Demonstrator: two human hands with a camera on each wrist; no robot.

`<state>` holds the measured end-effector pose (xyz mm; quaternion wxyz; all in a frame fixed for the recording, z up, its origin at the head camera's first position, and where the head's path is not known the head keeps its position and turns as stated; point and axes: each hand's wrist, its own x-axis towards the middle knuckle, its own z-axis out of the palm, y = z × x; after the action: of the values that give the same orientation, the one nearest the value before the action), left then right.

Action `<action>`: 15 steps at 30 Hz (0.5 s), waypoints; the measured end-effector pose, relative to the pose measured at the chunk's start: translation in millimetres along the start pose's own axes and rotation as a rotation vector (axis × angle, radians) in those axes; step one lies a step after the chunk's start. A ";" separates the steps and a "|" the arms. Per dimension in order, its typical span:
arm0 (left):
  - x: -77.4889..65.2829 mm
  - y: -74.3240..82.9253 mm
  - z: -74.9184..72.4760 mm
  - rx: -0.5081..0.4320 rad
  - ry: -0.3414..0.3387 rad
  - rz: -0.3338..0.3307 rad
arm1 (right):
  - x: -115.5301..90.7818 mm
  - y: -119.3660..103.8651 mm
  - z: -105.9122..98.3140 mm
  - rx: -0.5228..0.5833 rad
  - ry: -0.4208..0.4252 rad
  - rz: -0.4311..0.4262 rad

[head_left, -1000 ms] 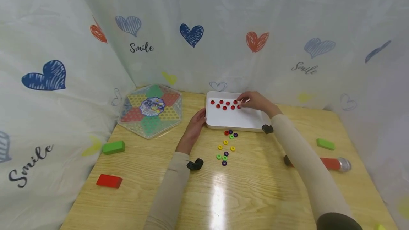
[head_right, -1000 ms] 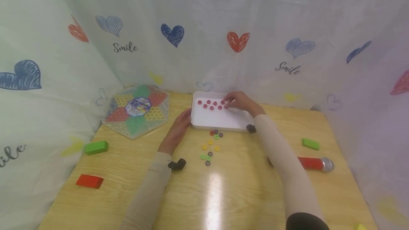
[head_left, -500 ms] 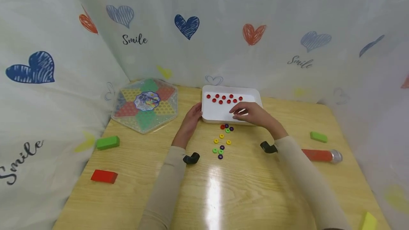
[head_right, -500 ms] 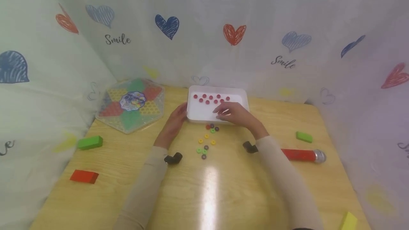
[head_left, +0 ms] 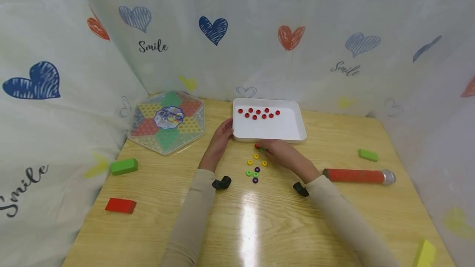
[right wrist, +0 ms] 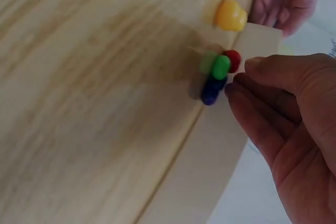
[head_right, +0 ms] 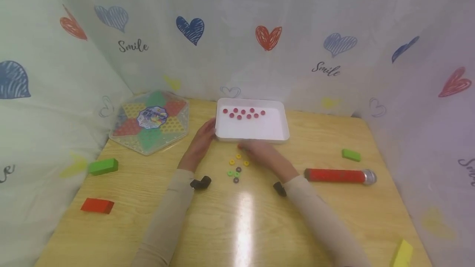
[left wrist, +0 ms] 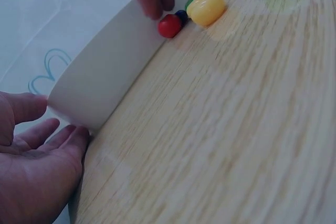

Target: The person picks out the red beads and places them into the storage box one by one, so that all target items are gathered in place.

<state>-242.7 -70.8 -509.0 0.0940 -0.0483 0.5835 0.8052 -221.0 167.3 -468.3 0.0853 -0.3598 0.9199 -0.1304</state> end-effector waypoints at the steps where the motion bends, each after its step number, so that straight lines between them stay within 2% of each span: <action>1: -0.3 0.0 0.2 -0.001 0.001 -0.002 | 0.6 -0.3 2.3 -0.023 0.008 -0.001; 4: -1.0 0.3 0.6 -0.001 -0.001 -0.008 | 1.3 -1.8 6.3 -0.039 0.031 0.008; 8: -1.1 0.8 0.9 -0.002 -0.004 -0.008 | 3.2 -5.0 8.8 -0.004 0.063 0.018; 15: -0.6 1.8 1.1 -0.006 -0.014 -0.001 | 10.2 -12.4 11.1 0.078 0.056 0.003</action>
<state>-242.5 -70.3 -506.9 0.0984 -0.0433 0.5805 0.8071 -217.7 149.6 -475.7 0.0737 -0.3509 0.9168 -0.1758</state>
